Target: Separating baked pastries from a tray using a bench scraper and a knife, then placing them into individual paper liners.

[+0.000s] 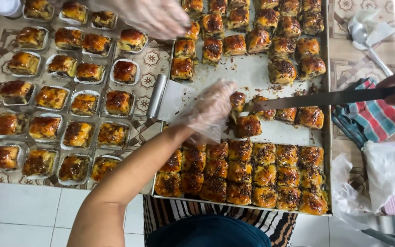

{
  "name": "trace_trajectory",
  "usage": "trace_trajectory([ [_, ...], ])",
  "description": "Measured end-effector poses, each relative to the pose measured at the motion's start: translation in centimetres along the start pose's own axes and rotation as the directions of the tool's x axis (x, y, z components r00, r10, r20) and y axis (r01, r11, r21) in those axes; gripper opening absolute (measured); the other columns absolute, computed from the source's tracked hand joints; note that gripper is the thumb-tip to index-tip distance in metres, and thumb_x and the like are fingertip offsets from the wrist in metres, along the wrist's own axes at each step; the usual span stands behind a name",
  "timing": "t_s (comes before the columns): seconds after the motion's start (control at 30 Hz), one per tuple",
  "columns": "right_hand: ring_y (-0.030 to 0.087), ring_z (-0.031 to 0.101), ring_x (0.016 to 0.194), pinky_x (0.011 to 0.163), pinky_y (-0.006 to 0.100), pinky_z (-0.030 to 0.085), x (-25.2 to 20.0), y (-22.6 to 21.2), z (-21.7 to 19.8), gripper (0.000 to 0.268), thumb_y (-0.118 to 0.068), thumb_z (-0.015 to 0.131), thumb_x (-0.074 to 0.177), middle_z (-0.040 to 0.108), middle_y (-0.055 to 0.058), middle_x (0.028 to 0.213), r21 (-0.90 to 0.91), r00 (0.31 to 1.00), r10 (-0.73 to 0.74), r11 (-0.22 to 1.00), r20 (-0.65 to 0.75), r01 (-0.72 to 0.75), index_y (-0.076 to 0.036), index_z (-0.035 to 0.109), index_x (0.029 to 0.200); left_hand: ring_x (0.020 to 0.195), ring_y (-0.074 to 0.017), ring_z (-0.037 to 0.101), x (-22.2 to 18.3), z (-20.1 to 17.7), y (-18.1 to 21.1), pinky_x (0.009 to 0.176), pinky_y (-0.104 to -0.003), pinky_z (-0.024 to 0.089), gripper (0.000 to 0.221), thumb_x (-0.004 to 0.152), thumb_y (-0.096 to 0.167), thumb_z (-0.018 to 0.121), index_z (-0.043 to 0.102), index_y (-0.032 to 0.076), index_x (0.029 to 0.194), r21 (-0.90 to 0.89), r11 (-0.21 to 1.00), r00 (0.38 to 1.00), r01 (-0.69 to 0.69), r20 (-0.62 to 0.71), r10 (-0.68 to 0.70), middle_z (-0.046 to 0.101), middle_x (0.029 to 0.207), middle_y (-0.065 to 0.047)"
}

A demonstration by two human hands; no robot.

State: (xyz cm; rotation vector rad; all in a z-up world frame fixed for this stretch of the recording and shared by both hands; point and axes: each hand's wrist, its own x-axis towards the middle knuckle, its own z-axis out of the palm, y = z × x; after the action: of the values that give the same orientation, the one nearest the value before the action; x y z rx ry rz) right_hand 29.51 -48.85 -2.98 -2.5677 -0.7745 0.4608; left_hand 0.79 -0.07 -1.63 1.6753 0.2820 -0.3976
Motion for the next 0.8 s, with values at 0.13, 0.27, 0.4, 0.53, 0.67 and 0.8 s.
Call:
trace_trajectory([
  [0.13,0.028,0.066,0.064,0.064,0.032,0.055,-3.6,-13.1,0.5,0.029,0.001,0.075,0.092,0.072,0.02,0.086,0.048,0.987,-0.131,0.989,-0.097,0.137,0.003,0.075,0.12,0.145,-0.0301,0.037,3.0,-1.4,-2.9,0.121,-0.036,0.032,0.022,0.101,0.006,0.046,0.065,0.001,0.11,0.308,0.933,0.961,-0.187,-0.14,0.239,0.052,0.143,-0.02],
  [0.27,0.027,0.061,0.046,0.052,0.034,0.049,-2.5,-16.8,0.6,0.023,-0.005,0.081,0.095,0.071,0.019,0.069,-0.228,0.979,-0.149,0.967,-0.137,0.115,-0.003,0.079,0.118,0.071,-0.0137,0.048,0.4,-2.6,0.0,0.071,-0.03,0.048,0.018,0.107,0.014,0.04,0.05,0.013,0.092,0.215,0.965,0.96,-0.148,-0.204,0.193,0.047,0.085,0.0],
  [0.4,0.027,0.056,0.073,0.069,0.038,0.044,-1.9,-19.1,1.5,0.029,-0.012,0.087,0.093,0.065,0.017,0.081,-0.309,0.965,-0.167,0.946,-0.204,0.099,-0.008,0.081,0.121,0.062,-0.0098,0.044,2.1,-3.0,-2.1,0.054,-0.018,0.043,0.024,0.11,0.021,0.037,0.057,0.007,0.107,-0.118,0.96,0.939,-0.252,-0.271,0.213,0.051,0.087,-0.001],
  [0.53,0.027,0.052,0.074,0.067,0.039,0.04,-2.3,-22.2,1.6,0.028,-0.013,0.085,0.093,0.062,0.017,0.079,-0.327,0.978,-0.115,0.944,-0.174,0.053,-0.009,0.08,0.12,0.061,-0.0108,0.046,1.1,-3.0,-1.9,0.048,-0.022,0.046,0.017,0.108,0.009,0.037,0.05,0.002,0.116,0.527,0.78,0.801,-0.337,-0.274,0.532,0.05,0.089,-0.002],
  [0.67,0.029,0.062,0.079,0.074,0.041,0.051,-2.6,-22.7,2.4,0.029,-0.014,0.085,0.092,0.066,0.018,0.09,-0.31,0.971,-0.117,0.949,-0.206,0.049,-0.011,0.08,0.12,0.057,-0.0124,0.045,-1.4,-2.4,2.7,0.047,-0.029,0.042,0.033,0.105,0.042,0.032,0.047,0.013,0.102,-0.192,0.981,0.929,-0.011,-0.365,-0.061,0.045,0.074,0.001],
  [0.8,0.027,0.065,0.073,0.073,0.042,0.057,-3.3,-24.5,2.7,0.031,-0.019,0.085,0.091,0.069,0.014,0.09,-0.381,0.972,-0.116,0.924,-0.206,0.029,-0.016,0.081,0.122,0.062,-0.0145,0.049,-0.8,-2.1,2.7,0.048,-0.031,0.042,0.035,0.105,0.041,0.031,0.048,0.011,0.108,-0.131,0.989,0.888,0.061,-0.446,-0.114,0.049,0.079,-0.002],
])
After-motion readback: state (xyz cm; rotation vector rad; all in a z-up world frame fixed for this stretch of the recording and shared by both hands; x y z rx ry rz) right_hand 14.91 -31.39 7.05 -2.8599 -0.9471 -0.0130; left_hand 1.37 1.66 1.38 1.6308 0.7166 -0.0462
